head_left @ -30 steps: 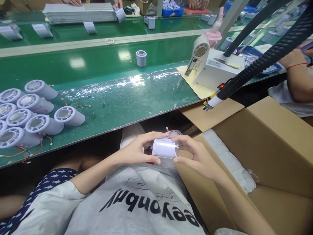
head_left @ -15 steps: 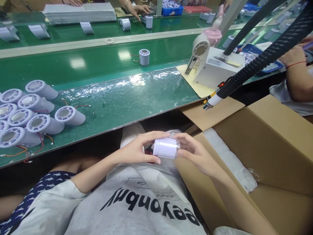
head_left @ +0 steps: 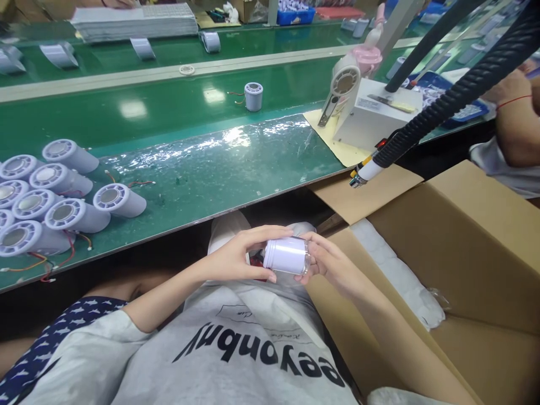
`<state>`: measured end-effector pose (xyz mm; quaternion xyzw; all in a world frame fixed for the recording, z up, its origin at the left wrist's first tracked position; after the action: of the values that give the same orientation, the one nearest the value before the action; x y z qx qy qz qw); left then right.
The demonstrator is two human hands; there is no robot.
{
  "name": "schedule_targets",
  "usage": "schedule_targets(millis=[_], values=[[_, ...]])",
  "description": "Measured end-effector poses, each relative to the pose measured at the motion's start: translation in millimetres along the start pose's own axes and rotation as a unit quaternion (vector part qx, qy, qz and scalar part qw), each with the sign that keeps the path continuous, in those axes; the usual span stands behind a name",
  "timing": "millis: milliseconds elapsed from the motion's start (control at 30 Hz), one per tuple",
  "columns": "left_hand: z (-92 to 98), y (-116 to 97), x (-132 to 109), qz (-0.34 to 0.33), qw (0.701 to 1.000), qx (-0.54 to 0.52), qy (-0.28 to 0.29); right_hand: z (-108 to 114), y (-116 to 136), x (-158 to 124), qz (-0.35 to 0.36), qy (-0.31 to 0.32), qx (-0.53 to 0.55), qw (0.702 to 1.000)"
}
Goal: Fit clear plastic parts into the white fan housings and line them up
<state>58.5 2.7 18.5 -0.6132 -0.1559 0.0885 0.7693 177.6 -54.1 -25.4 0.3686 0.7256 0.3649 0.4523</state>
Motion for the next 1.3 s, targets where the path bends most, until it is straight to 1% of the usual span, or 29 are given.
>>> schedule_targets(millis=[100,233,367,433,533,633,700,767,833,867,900,933,967,1033,1067,1100,1133,1167,1233,1300], values=[[-0.5,-1,0,-0.008,1.0,0.0,0.003,-4,-6,2,-0.027,0.013,0.035,0.999],[-1.0,-1,0,-0.02,1.0,-0.009,0.003,-7,-10,3,-0.045,0.013,0.07,0.996],[-0.9,-2,-1,-0.033,0.999,0.0,0.0,-16,-14,3,-0.073,0.041,0.116,0.99],[-0.2,-2,-1,-0.03,0.999,0.009,-0.004,-19,-17,2,-0.097,0.054,0.135,0.985],[-0.8,-3,-1,-0.022,1.0,0.013,-0.005,-21,-21,1,-0.13,0.055,0.154,0.978],[-2.7,-3,-1,-0.001,1.0,0.009,-0.004,-24,-23,1,-0.138,0.057,0.148,0.978],[-2.4,-1,-2,0.032,0.999,-0.008,-0.013,-24,-23,1,-0.129,0.06,0.122,0.982],[-1.3,3,-4,0.069,0.996,-0.049,-0.027,-18,-21,1,-0.1,0.044,0.073,0.991],[-1.2,7,-6,0.095,0.99,-0.098,-0.036,-7,-11,0,-0.033,-0.003,-0.025,0.999],[-1.6,7,-7,0.101,0.987,-0.119,-0.037,0,-1,-2,0.017,-0.035,-0.095,0.995],[-2.2,8,-7,0.104,0.984,-0.137,-0.036,3,11,-6,0.077,-0.062,-0.174,0.98],[-3.0,8,-7,0.105,0.982,-0.153,-0.033,2,23,-12,0.141,-0.079,-0.255,0.953],[-4.0,8,-7,0.103,0.98,-0.166,-0.029,-4,35,-18,0.203,-0.083,-0.331,0.918],[-5.6,8,-6,0.098,0.978,-0.185,-0.024,-21,47,-28,0.303,-0.052,-0.441,0.843],[-6.1,8,-5,0.097,0.977,-0.188,-0.022,-28,49,-32,0.334,-0.032,-0.471,0.816],[-6.3,8,-5,0.098,0.977,-0.189,-0.021,-32,50,-34,0.351,-0.018,-0.485,0.801],[-6.5,9,-5,0.102,0.977,-0.186,-0.019,-33,50,-35,0.354,-0.012,-0.481,0.802],[-6.6,9,-5,0.106,0.977,-0.183,-0.016,-30,49,-34,0.345,-0.012,-0.46,0.818],[-6.4,7,-5,0.106,0.98,-0.167,-0.004,-19,44,-28,0.302,-0.013,-0.375,0.876],[-6.0,1,-4,0.089,0.986,-0.142,0.011,-11,33,-22,0.247,0.005,-0.254,0.935]])
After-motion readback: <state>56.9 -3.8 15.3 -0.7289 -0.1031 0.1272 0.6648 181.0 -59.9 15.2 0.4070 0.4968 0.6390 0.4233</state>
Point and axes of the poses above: each hand's wrist, its own x-axis towards the middle knuckle, its own z-axis out of the back of the hand, y = z × x, the point moved 9 cm from there along x, towards the middle knuckle, and after that the axes turned 9 degrees about y, right-handed, at the moved point
